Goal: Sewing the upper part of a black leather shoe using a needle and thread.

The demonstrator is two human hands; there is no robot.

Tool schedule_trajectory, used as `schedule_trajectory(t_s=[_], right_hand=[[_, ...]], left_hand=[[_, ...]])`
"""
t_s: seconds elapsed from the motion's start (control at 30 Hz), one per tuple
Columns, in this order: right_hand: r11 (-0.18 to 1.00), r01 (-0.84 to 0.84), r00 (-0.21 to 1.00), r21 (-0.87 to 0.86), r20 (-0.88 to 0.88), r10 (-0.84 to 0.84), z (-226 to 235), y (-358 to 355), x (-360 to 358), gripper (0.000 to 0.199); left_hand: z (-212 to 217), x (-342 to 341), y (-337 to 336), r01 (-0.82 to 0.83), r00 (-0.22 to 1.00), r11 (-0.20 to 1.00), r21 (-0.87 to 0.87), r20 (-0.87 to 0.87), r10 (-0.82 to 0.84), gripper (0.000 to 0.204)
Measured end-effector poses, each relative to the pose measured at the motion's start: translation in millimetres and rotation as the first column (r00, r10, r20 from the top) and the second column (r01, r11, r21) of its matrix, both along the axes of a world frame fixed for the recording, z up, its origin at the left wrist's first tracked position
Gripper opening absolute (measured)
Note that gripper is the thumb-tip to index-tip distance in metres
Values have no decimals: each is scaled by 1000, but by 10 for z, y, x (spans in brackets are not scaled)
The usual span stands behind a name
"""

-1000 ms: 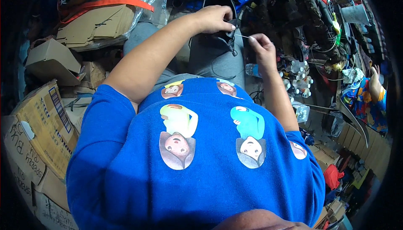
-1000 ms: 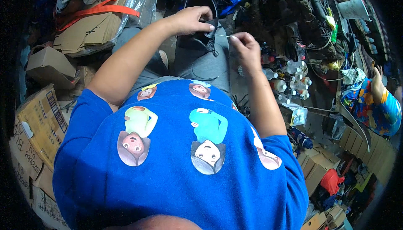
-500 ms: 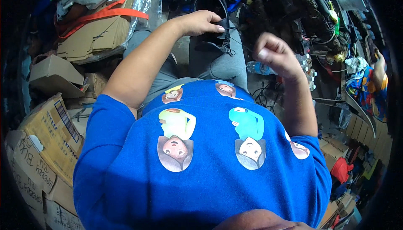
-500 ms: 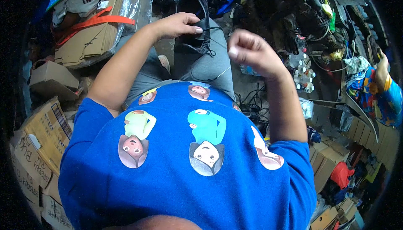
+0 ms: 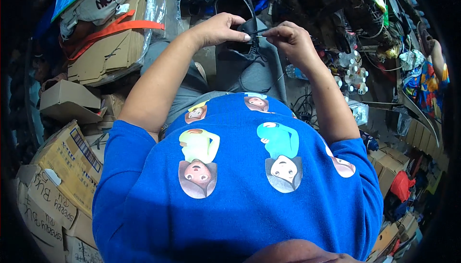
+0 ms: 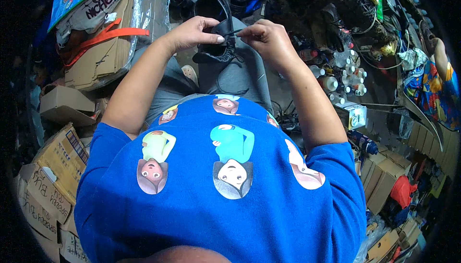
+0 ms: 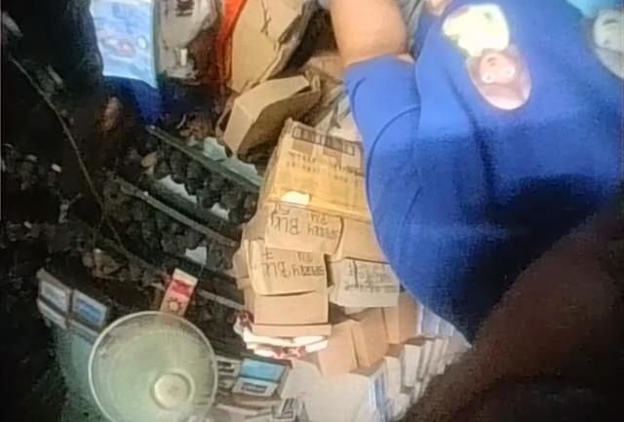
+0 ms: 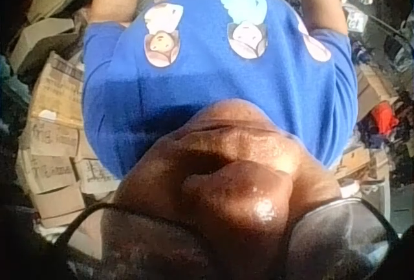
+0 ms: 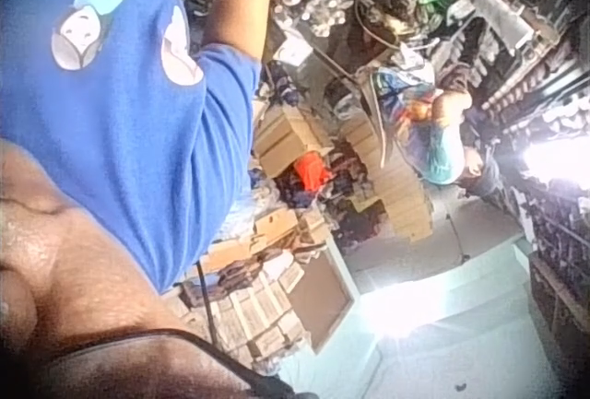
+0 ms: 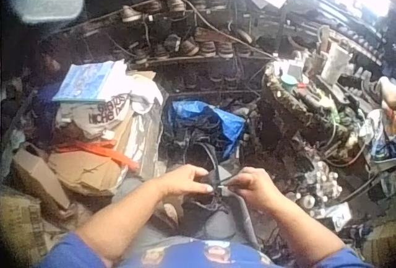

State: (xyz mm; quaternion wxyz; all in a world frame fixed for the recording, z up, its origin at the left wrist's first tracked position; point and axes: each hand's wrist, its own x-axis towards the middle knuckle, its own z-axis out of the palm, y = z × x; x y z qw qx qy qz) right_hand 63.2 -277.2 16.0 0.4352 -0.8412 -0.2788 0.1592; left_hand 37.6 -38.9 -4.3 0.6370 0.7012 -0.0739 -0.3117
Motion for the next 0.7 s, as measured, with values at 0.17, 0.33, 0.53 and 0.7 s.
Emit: schedule_trajectory(t_s=[0.17,0.33,0.53,0.7], right_hand=[[999,8,998,-52,-70,-12,-52,49,-5,20],[993,-24,999,-111,20,27,-8,42,5,22],[964,-122,957,-235,228,177,75,98,12,16],[994,-45,905,101,-417,83,-196,-66,145,13]], left_hand=[[-34,-5,22,5,1000,999,41,7,-5,29],[-12,4,28,50,991,992,116,117,-63,32],[341,12,-128,-64,788,682,729,456,-414,40],[326,179,-253,-12,760,652,758,431,-487,31]])
